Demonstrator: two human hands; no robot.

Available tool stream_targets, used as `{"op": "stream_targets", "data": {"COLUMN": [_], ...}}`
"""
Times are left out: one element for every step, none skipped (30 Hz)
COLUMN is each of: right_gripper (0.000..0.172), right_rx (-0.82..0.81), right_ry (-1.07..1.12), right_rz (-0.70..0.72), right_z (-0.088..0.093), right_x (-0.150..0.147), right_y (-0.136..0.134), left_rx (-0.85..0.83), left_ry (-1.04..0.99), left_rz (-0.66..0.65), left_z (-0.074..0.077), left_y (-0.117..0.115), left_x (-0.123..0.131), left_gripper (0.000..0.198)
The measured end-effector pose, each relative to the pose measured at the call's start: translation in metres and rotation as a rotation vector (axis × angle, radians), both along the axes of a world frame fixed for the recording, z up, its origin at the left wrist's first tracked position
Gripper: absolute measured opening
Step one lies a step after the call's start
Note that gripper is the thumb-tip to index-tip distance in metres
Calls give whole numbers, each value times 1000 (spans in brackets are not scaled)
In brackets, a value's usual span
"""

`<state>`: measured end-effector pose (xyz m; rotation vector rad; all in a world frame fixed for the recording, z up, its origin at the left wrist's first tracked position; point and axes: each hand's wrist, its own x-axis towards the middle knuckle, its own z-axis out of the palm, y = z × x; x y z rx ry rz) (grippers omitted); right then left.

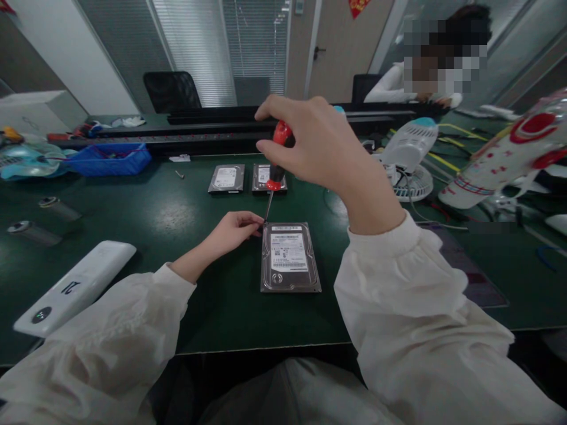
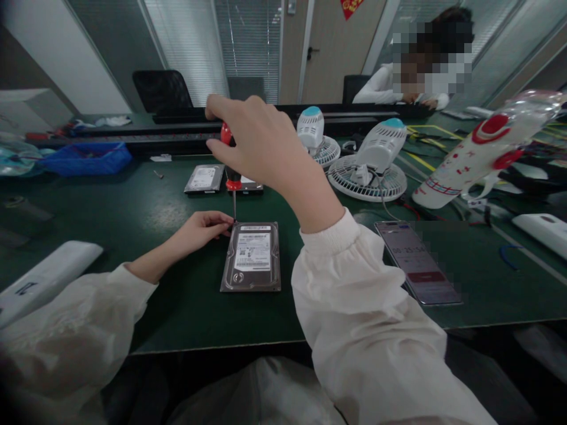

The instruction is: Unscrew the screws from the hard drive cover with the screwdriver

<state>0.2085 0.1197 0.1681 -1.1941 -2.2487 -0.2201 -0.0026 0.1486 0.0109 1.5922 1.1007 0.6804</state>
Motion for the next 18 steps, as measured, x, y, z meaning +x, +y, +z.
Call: {"op": "stream_targets", "data": {"right_gripper": [29, 34, 41, 47, 51, 52, 49, 44, 38, 31, 28, 32, 40, 47, 51, 48, 42, 37], "right_rx": [-17, -47, -81, -111, -132, -139, -135, -121, -100, -77, -55, -30, -5, 15, 22, 17, -1, -31], "right_ry": [10, 20, 28, 33, 37, 41, 42, 43, 39, 28, 11, -11, -38, -60, -74, -76, -69, -56], "right_rz": [29, 71, 114, 149, 173, 192, 208, 216, 207, 174, 116, 45, -24, -77, -106, -99, -61, -5], "right_z": [0, 1, 2, 3, 3, 4, 4, 4, 4, 4, 4, 4, 4, 4, 4, 5, 5, 6], "right_x": [1, 1, 2, 3, 3, 3, 3, 3, 3, 2, 1, 1, 0, -1, -2, -2, -3, -3], "right_y": [0, -1, -1, -2, -3, -3, -4, -3, -3, -2, -2, -2, -3, -4, -6, -8, -10, -11], "left_rx": [1, 2, 4, 7, 10, 12, 13, 13, 12, 10, 9, 6, 3, 0, -3, -6, -10, -13], "left_ry": [2, 5, 7, 8, 10, 12, 13, 12, 9, 5, -1, -7, -12, -14, -14, -12, -10, -7], "left_rz": [-2, -4, -5, -8, -10, -13, -17, -20, -23, -23, -21, -19, -13, -9, -5, 0, 3, 8], "left_z": [0, -1, -2, -3, -4, -5, -5, -5, -5, -5, -4, -3, -2, -1, 0, 0, 1, 2], "left_y": [0, 1, 1, 2, 2, 2, 2, 2, 2, 2, 2, 1, 1, 0, -1, -1, -2, -2], "left_x": [0, -1, -1, -2, -3, -3, -4, -4, -4, -4, -3, -3, -2, -1, 0, 1, 1, 1], "left_gripper": [14, 15, 14, 14, 14, 14, 14, 14, 14, 15, 15, 15, 14, 13, 11, 10, 9, 8]}}
